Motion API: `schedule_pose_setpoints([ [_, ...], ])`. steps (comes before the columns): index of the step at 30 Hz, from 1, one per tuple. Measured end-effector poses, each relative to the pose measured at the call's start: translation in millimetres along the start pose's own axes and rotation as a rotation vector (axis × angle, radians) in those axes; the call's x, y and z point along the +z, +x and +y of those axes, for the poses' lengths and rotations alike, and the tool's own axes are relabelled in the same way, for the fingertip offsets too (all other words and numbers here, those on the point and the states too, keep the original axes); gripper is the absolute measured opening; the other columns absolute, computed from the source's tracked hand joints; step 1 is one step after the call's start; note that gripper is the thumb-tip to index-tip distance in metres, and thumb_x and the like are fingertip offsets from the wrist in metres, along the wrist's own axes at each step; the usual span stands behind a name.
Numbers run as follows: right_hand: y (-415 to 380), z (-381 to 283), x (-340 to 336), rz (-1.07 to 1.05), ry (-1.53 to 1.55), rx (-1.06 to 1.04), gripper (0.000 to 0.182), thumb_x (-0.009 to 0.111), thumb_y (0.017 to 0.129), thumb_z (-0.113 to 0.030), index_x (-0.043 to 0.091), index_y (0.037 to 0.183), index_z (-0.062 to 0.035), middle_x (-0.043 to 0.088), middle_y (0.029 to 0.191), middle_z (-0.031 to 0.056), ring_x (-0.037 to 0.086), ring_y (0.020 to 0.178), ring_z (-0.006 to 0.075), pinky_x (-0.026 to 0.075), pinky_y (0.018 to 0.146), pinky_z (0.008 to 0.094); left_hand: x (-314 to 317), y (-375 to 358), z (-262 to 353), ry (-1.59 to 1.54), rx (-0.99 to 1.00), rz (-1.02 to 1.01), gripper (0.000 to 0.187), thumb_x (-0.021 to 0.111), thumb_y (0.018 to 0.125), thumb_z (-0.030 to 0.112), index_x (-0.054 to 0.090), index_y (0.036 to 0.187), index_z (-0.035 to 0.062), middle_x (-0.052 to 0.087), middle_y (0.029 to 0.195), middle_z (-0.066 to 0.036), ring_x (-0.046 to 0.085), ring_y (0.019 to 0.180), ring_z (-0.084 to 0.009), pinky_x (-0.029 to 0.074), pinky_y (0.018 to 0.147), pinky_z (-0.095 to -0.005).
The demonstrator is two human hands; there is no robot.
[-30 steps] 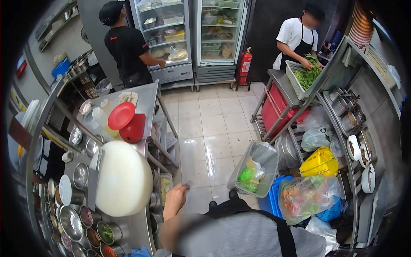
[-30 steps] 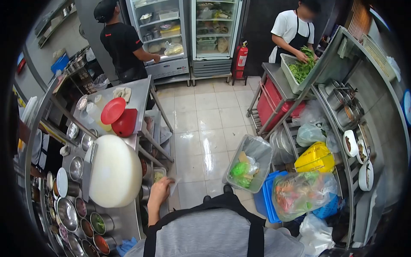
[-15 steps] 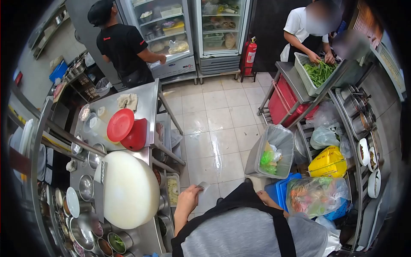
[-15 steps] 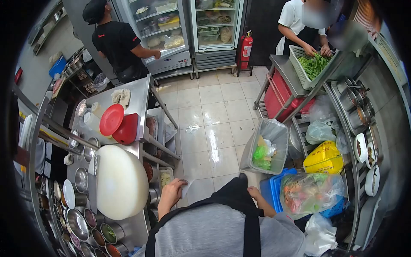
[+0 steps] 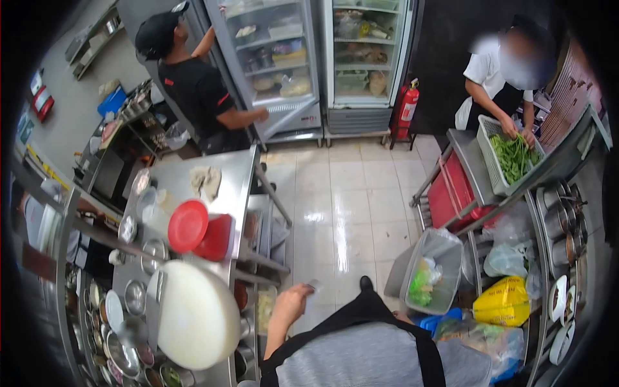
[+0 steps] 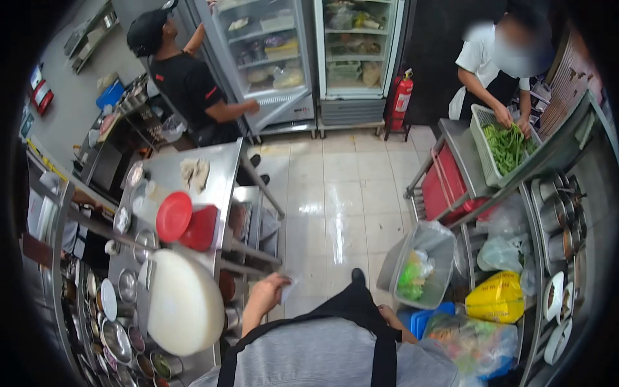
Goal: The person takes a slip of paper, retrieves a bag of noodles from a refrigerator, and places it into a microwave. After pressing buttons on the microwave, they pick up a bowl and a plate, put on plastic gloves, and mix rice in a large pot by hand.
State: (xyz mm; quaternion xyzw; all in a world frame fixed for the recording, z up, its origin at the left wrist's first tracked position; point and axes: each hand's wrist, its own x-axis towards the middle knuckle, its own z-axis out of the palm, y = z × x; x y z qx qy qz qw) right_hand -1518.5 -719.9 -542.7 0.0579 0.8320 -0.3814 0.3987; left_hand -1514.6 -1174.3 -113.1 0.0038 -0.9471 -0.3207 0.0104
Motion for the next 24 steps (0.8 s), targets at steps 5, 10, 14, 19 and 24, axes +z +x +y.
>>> schedule_pose_setpoints([
  [5,48.8,-111.8,-69.9,-0.007,0.095,-0.084,0.029,0.057,0.078,-0.029,0.065,0.084,-0.0018,0.064,0.071,0.0085,0.058,0.066,0.0166,0.046,0.061,0.0315,21.9,134.4,20.3,-0.017,0.236,-0.106,0.023,0.045,0.076,0.001,0.059,0.093,0.0074,0.059,0.091,-0.01,0.059,0.078,-0.032,0.049,0.067,-0.0408],
  [10,158.9,-322.2,-181.2,-0.138,-0.49,-0.313,0.062,0.045,0.082,-0.054,0.051,0.117,-0.0032,0.048,0.121,0.0231,0.044,0.114,0.0354,0.037,0.092,0.043,-0.9,253.5,55.9,-0.053,0.265,-0.048,0.031,0.048,0.073,-0.001,0.055,0.102,0.0077,0.054,0.101,-0.009,0.058,0.081,-0.0331,0.049,0.07,-0.0408],
  [14,164.8,-635.2,-235.3,0.369,-0.486,-1.02,0.066,0.054,0.08,-0.045,0.032,0.134,-0.0144,0.02,0.141,0.0183,0.023,0.128,0.0376,0.025,0.097,0.0538,-31.8,301.4,50.5,-0.131,0.24,0.033,0.033,0.05,0.072,-0.002,0.055,0.104,0.0057,0.054,0.103,-0.008,0.057,0.086,-0.0318,0.049,0.073,-0.0404],
  [19,106.8,-963.6,-249.4,0.776,-0.534,-1.801,0.059,0.063,0.074,-0.026,0.041,0.129,-0.016,0.021,0.143,0.0091,0.016,0.132,0.03,0.014,0.1,0.0579,-65.2,351.3,0.1,-0.195,0.109,0.197,0.035,0.048,0.071,-0.006,0.057,0.102,0.0064,0.056,0.098,-0.011,0.057,0.088,-0.0318,0.048,0.073,-0.0375],
  [24,160.9,-1146.6,-257.6,1.501,-1.207,-1.817,0.029,0.055,0.073,-0.022,0.064,0.097,-0.0079,0.046,0.123,0.0064,0.027,0.127,0.0243,0.011,0.103,0.0578,-118.6,422.1,-61.6,-0.224,0.086,0.391,0.035,0.047,0.069,-0.011,0.059,0.099,0.004,0.057,0.091,-0.013,0.057,0.085,-0.0319,0.046,0.071,-0.0351],
])
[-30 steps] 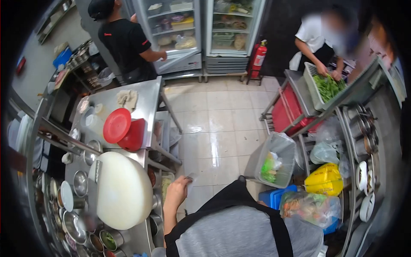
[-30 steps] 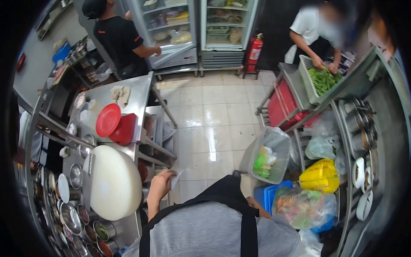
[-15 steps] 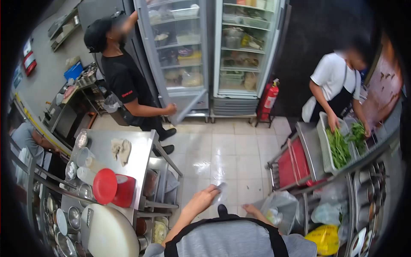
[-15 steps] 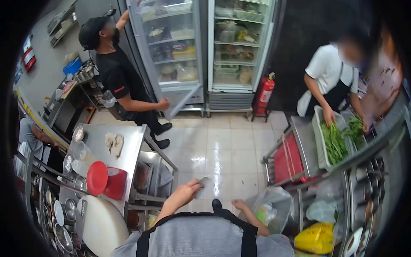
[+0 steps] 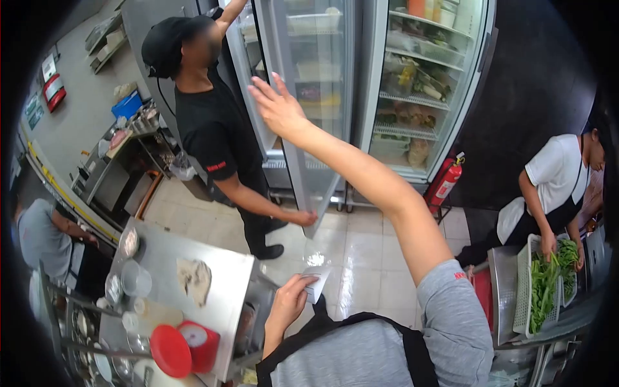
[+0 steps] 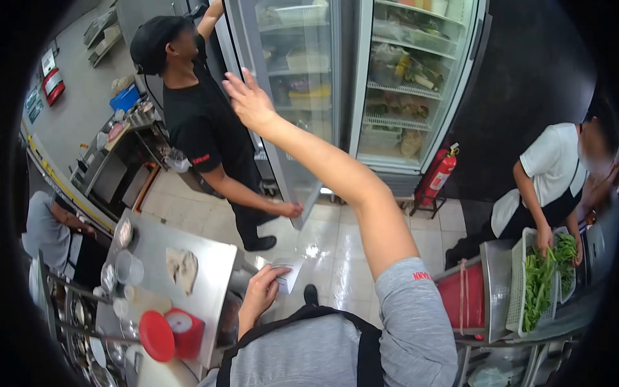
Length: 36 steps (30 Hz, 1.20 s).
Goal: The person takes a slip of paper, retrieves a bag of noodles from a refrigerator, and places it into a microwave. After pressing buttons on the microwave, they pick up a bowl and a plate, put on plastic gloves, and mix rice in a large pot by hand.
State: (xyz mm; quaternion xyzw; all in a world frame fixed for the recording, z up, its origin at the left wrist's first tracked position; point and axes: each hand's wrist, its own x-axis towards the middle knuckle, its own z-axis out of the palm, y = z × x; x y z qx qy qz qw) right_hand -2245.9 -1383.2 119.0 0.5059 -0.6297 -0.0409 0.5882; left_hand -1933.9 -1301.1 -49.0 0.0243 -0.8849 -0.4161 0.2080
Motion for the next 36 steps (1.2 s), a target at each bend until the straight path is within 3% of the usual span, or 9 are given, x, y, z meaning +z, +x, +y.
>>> schedule_pose_setpoints([
  [3,0.1,23.8,19.7,-0.211,-0.013,-0.168,0.019,0.052,0.074,-0.019,0.066,0.078,-0.0057,0.058,0.1,0.0059,0.037,0.119,0.0244,0.01,0.105,0.0565,-23.6,55.4,-34.1,0.042,0.042,0.139,0.037,0.047,0.069,-0.012,0.059,0.1,0.003,0.055,0.088,-0.016,0.056,0.08,-0.0329,0.045,0.07,-0.034],
  [7,-19.1,36.0,19.6,0.008,0.174,-0.134,0.011,0.052,0.069,-0.015,0.061,0.065,-0.0089,0.055,0.075,0.0018,0.047,0.107,0.0185,0.012,0.106,0.0547,-52.7,128.8,-67.5,0.042,-0.003,0.235,0.038,0.048,0.07,-0.01,0.058,0.104,0.0023,0.054,0.091,-0.017,0.057,0.081,-0.0315,0.045,0.07,-0.0345],
  [11,-44.6,43.8,9.6,0.065,0.243,0.012,0.009,0.056,0.073,-0.018,0.06,0.069,-0.0107,0.058,0.105,0.0003,0.042,0.118,0.0141,0.007,0.103,0.058,-66.3,200.1,-92.2,0.013,0.107,0.376,0.035,0.051,0.073,-0.007,0.057,0.107,0.0023,0.054,0.091,-0.017,0.057,0.078,-0.0314,0.045,0.068,-0.033],
  [16,-88.8,50.2,11.7,0.166,0.264,0.253,0.002,0.063,0.07,-0.018,0.062,0.072,-0.0175,0.047,0.128,0.0012,0.021,0.131,0.0285,-0.002,0.101,0.0618,-67.2,289.7,-131.4,-0.048,0.17,0.387,0.025,0.055,0.076,-0.005,0.06,0.1,0.0008,0.058,0.09,-0.015,0.06,0.077,-0.0265,0.046,0.066,-0.0291],
  [19,-104.8,61.7,12.5,0.249,0.269,0.224,0.013,0.072,0.063,-0.022,0.06,0.065,-0.018,0.023,0.141,0.0156,0.0,0.131,0.0447,-0.001,0.102,0.06,-62.4,359.4,-141.1,-0.095,0.203,0.481,0.021,0.054,0.077,-0.005,0.063,0.096,0.001,0.061,0.08,-0.014,0.061,0.07,-0.0233,0.046,0.062,-0.028],
  [22,-111.9,59.9,7.2,0.307,0.294,0.459,0.012,0.067,0.066,-0.015,0.066,0.077,-0.0184,0.027,0.14,0.0042,0.0,0.133,0.0361,-0.002,0.101,0.0638,-59.4,435.0,-156.2,-0.058,0.221,0.477,0.023,0.05,0.079,-0.004,0.061,0.098,0.0014,0.061,0.087,-0.016,0.061,0.08,-0.0273,0.046,0.07,-0.0314],
  [28,-131.7,81.8,5.3,0.331,0.391,0.567,0.097,0.059,0.066,-0.014,-0.005,0.139,-0.0228,0.002,0.141,0.023,0.029,0.121,0.0461,0.042,0.092,0.0498,-42.9,604.7,-219.2,-0.062,0.193,0.646,0.024,0.049,0.075,-0.002,0.064,0.091,0.0039,0.061,0.088,-0.019,0.059,0.083,-0.0328,0.045,0.074,-0.0373],
  [32,-168.9,72.4,-7.1,0.079,0.669,1.088,0.091,0.053,0.075,-0.036,-0.011,0.138,-0.0217,-0.011,0.142,0.0239,0.019,0.129,0.0399,0.025,0.104,0.0425,-36.0,721.7,-266.1,0.088,0.186,0.647,0.021,0.048,0.076,0.001,0.065,0.087,0.0059,0.063,0.088,-0.014,0.06,0.083,-0.033,0.046,0.074,-0.0391],
  [36,-177.6,79.2,-5.9,0.088,0.458,1.151,0.093,0.05,0.072,-0.055,0.002,0.14,-0.0138,0.009,0.141,0.022,0.04,0.117,0.0333,0.04,0.093,0.0389,-37.6,817.3,-292.9,0.488,0.054,0.437,0.035,0.042,0.078,0.005,0.053,0.111,0.0094,0.051,0.117,-0.013,0.056,0.093,-0.0365,0.046,0.078,-0.0434],
])
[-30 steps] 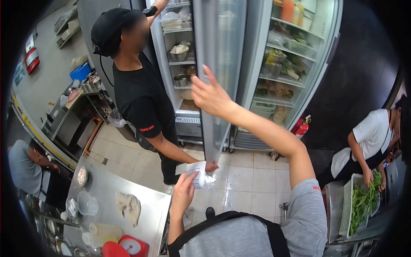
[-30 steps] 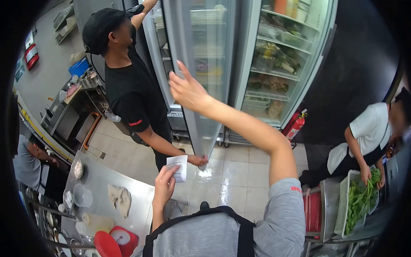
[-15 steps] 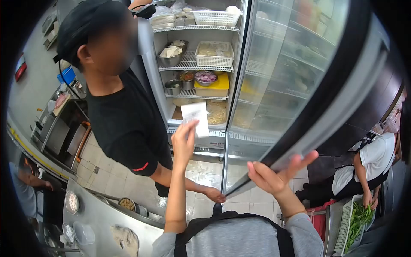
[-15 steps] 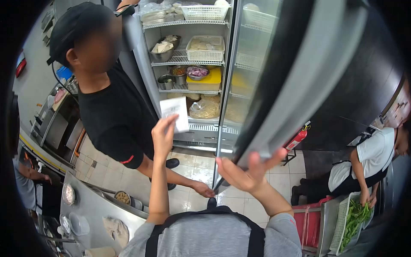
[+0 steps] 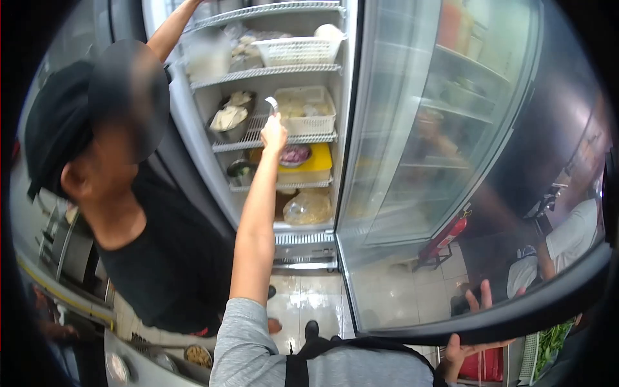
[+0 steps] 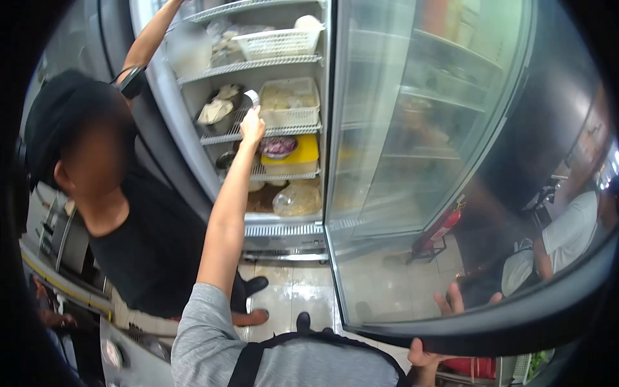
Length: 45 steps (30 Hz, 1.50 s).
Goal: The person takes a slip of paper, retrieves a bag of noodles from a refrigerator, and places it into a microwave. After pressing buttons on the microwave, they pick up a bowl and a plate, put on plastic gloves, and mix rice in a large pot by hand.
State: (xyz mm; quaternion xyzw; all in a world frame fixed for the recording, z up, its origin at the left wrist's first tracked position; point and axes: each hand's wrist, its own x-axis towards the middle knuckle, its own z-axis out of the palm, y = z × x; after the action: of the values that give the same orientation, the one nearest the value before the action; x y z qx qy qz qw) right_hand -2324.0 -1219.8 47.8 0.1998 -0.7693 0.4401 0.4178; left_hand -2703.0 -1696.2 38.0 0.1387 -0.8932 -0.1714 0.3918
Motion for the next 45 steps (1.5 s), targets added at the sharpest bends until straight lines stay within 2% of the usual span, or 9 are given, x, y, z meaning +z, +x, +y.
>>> schedule_pose_setpoints([
  [4,31.3,-53.1,26.0,0.212,-0.071,0.418,0.11,0.055,0.062,-0.064,0.006,0.139,-0.0011,0.05,0.111,0.0151,0.053,0.09,0.0202,0.047,0.073,0.0309,64.3,67.5,-24.7,-0.007,0.201,-0.023,0.048,0.045,0.074,0.003,0.044,0.121,0.0059,0.039,0.131,-0.013,0.055,0.097,-0.0364,0.046,0.083,-0.0428],
  [8,35.5,-33.7,29.0,0.262,-0.061,0.581,0.11,0.056,0.062,-0.063,0.006,0.139,-0.0013,0.05,0.112,0.0152,0.053,0.091,0.0205,0.047,0.074,0.0312,103.3,116.7,-27.6,0.046,0.259,-0.356,0.049,0.049,0.076,0.004,0.039,0.124,0.0075,0.034,0.135,-0.014,0.042,0.117,-0.0334,0.038,0.095,-0.0401],
  [14,43.7,-15.7,35.4,0.288,-0.097,0.654,0.111,0.057,0.062,-0.062,0.006,0.139,-0.0017,0.049,0.113,0.0153,0.053,0.093,0.0209,0.047,0.075,0.0317,142.4,150.7,-40.1,0.062,0.168,-0.617,0.058,0.065,0.068,0.008,0.039,0.119,0.0033,0.042,0.123,-0.018,0.043,0.115,-0.033,0.039,0.093,-0.0376],
  [20,45.9,-5.9,44.8,0.3,-0.105,0.693,0.111,0.058,0.061,-0.061,0.005,0.139,-0.002,0.049,0.114,0.0155,0.052,0.094,0.0213,0.046,0.077,0.0323,150.9,155.1,-38.7,0.346,0.292,-0.737,0.053,0.059,0.074,0.007,0.035,0.122,0.0043,0.031,0.134,-0.016,0.046,0.112,-0.0347,0.042,0.092,-0.0391],
  [23,46.7,-2.6,46.1,0.293,-0.102,0.692,0.112,0.059,0.061,-0.061,0.005,0.139,-0.0022,0.048,0.114,0.0156,0.052,0.095,0.0216,0.046,0.077,0.0325,167.2,158.1,-47.5,0.399,0.366,-0.603,0.06,0.062,0.07,0.006,0.033,0.123,0.0044,0.028,0.136,-0.016,0.046,0.112,-0.0355,0.042,0.092,-0.0389],
  [29,50.1,-1.0,42.9,0.281,-0.092,0.663,0.112,0.06,0.06,-0.06,0.005,0.139,-0.0025,0.048,0.115,0.0158,0.051,0.097,0.022,0.046,0.079,0.0331,149.4,158.0,-41.2,0.317,0.489,-0.728,0.05,0.058,0.074,0.008,0.036,0.118,0.0039,0.033,0.13,-0.017,0.048,0.109,-0.0351,0.042,0.091,-0.0399],
  [32,52.6,-1.4,42.3,0.28,-0.095,0.655,0.113,0.061,0.06,-0.06,0.005,0.139,-0.0027,0.047,0.115,0.0158,0.051,0.098,0.0222,0.046,0.08,0.0334,149.1,156.4,-44.3,0.312,0.356,-0.78,0.051,0.057,0.075,0.009,0.034,0.121,0.006,0.029,0.134,-0.018,0.048,0.11,-0.0342,0.041,0.092,-0.0401],
  [36,46.2,-7.0,43.6,0.297,-0.092,0.652,0.113,0.062,0.06,-0.059,0.005,0.139,-0.003,0.047,0.116,0.016,0.051,0.099,0.0225,0.046,0.08,0.0337,201.9,169.1,-66.4,0.287,0.232,-0.667,0.051,0.057,0.075,0.008,0.034,0.122,0.0073,0.041,0.126,-0.019,0.051,0.106,-0.0345,0.045,0.086,-0.0405],
  [45,15.8,-17.2,27.7,0.258,-0.014,0.67,0.114,0.064,0.059,-0.058,0.005,0.139,-0.0035,0.046,0.117,0.0162,0.05,0.101,0.0231,0.045,0.083,0.0345,116.3,142.8,-43.5,0.038,0.622,-0.136,0.049,0.061,0.065,0.0,0.044,0.111,0.0045,0.05,0.105,-0.017,0.055,0.089,-0.0357,0.046,0.074,-0.0412],
])
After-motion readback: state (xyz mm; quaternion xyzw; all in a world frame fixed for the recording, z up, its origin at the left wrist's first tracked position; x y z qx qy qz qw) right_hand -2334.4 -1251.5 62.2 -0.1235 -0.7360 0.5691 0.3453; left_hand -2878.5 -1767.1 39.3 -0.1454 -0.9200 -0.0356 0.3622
